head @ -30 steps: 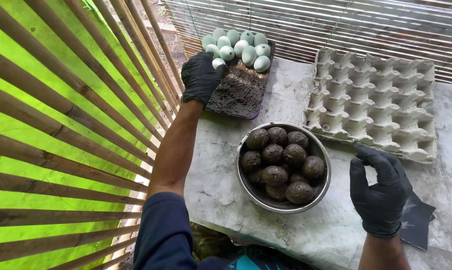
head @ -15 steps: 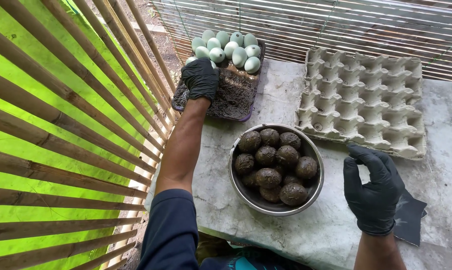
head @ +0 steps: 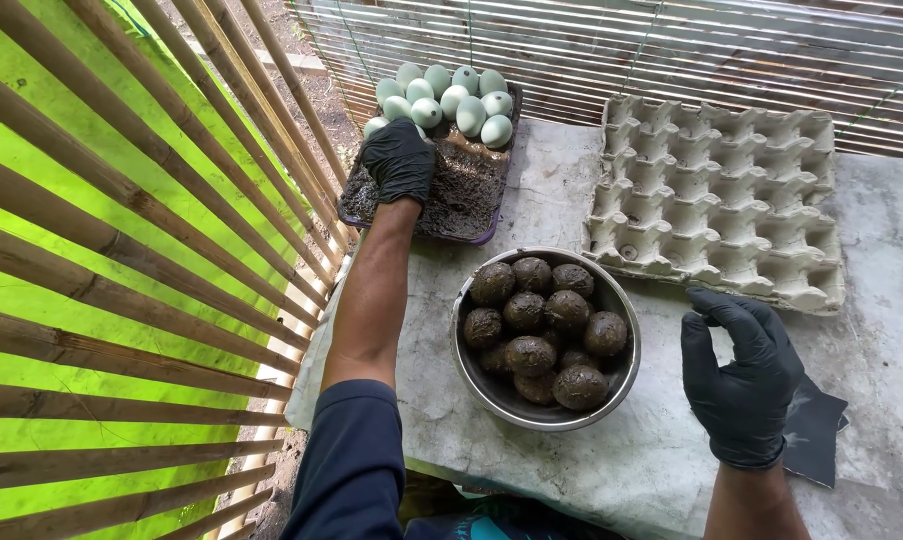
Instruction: Coating duck eggs with a salted mud mixture for preservation and placing them in a bowl.
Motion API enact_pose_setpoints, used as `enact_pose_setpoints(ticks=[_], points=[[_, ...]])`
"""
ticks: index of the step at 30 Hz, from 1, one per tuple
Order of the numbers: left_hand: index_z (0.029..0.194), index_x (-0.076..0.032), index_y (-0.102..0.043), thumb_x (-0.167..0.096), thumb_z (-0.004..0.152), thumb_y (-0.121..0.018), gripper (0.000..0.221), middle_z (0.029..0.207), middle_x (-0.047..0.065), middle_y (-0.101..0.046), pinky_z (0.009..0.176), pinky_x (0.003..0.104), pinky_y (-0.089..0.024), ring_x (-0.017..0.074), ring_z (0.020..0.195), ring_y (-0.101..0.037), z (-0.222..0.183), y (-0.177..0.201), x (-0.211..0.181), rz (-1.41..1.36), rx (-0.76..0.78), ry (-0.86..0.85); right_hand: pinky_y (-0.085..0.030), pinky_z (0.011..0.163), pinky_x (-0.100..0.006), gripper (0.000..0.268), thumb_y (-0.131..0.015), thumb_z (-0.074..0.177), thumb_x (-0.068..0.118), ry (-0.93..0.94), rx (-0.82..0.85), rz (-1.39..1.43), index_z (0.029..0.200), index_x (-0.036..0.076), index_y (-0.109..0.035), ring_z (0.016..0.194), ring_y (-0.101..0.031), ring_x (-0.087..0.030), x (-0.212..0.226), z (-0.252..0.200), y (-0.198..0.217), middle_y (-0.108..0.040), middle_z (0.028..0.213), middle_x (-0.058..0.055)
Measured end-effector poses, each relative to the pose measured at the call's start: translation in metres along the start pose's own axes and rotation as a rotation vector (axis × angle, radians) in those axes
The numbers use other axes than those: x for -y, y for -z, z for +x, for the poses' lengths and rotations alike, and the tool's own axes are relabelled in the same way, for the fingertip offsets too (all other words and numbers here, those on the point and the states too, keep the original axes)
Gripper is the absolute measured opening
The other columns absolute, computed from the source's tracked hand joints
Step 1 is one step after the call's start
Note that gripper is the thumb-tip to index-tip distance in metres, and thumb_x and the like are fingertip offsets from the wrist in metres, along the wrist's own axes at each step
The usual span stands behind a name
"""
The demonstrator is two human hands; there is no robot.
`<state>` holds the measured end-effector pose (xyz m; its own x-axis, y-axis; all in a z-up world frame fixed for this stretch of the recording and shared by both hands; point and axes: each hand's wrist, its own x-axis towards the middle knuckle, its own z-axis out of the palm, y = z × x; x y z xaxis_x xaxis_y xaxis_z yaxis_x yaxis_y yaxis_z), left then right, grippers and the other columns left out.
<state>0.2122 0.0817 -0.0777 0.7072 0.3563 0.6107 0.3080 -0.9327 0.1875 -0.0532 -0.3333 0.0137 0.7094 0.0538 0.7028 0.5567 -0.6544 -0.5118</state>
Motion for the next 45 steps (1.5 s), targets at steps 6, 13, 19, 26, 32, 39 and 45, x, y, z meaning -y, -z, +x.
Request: enact_pose_setpoints(ticks=[6,13,19,26,32,39,45], points=[[0.073,-0.018,-0.064,-0.034,0.059,-0.075,0.024,0.061,0.004,-0.066,0.05,0.046,-0.049,0.0325,0.061,-0.068,0.001,0.015,0.003,-0.134,0.074,0.048,-0.058,0.101,-0.043,0.015,-0.069,0.106,-0.006,0.003,-0.002,0.011,0.12,-0.006,-0.073,0.107,-0.07,-0.033,-0.001,0.0,0.0,-0.072,0.116,-0.021],[0.076,-0.018,-0.064,-0.035,0.079,-0.068,0.019,0.067,0.005,-0.067,0.05,0.048,-0.047,0.0337,0.057,-0.064,-0.002,0.017,0.014,-0.182,0.025,-0.146,-0.056,0.102,-0.042,0.016,-0.069,0.106,-0.007,-0.004,-0.001,-0.001,0.121,-0.005,-0.074,0.108,-0.069,-0.033,0.001,-0.001,0.001,-0.072,0.116,-0.02],[0.1,-0.017,-0.072,-0.041,0.078,-0.079,0.032,0.081,0.005,-0.074,0.059,0.048,-0.051,0.0315,0.072,-0.07,-0.007,0.043,0.014,-0.212,0.198,-0.261,-0.058,0.101,-0.041,0.015,-0.069,0.107,-0.008,-0.001,0.012,0.023,0.121,-0.007,-0.073,0.107,-0.069,-0.032,0.003,0.0,0.0,-0.071,0.117,-0.022],[0.085,-0.016,-0.066,-0.053,0.081,-0.076,0.038,0.074,0.003,-0.068,0.054,0.046,-0.048,0.0286,0.066,-0.064,-0.029,0.052,0.005,-0.178,0.326,-0.298,-0.057,0.104,-0.043,0.016,-0.069,0.107,-0.009,0.021,0.018,0.033,0.122,-0.007,-0.072,0.11,-0.07,-0.034,0.003,-0.001,-0.001,-0.071,0.118,-0.022],[0.085,-0.016,-0.072,-0.055,0.08,-0.075,0.039,0.079,0.007,-0.07,0.06,0.048,-0.05,0.0316,0.073,-0.067,-0.036,0.076,-0.004,-0.254,0.455,-0.261,-0.057,0.102,-0.042,0.015,-0.069,0.107,-0.01,0.017,0.035,0.04,0.121,-0.008,-0.072,0.108,-0.069,-0.033,0.004,-0.001,-0.002,-0.07,0.116,-0.022],[0.072,-0.017,-0.07,-0.052,0.084,-0.076,0.037,0.073,0.005,-0.062,0.058,0.046,-0.043,0.028,0.069,-0.059,-0.026,0.064,0.008,-0.277,0.395,-0.341,-0.058,0.101,-0.041,0.016,-0.068,0.107,-0.009,0.01,0.042,0.033,0.122,-0.007,-0.072,0.108,-0.069,-0.033,0.004,0.001,-0.002,-0.071,0.118,-0.023],[0.11,-0.016,-0.08,-0.031,0.08,-0.084,0.034,0.099,0.011,-0.079,0.078,0.049,-0.054,0.0373,0.09,-0.07,-0.025,0.046,0.012,-0.414,0.154,-0.325,-0.058,0.102,-0.042,0.015,-0.068,0.107,-0.009,0.02,0.028,0.037,0.122,-0.009,-0.072,0.109,-0.069,-0.033,0.004,0.0,-0.002,-0.07,0.119,-0.024]])
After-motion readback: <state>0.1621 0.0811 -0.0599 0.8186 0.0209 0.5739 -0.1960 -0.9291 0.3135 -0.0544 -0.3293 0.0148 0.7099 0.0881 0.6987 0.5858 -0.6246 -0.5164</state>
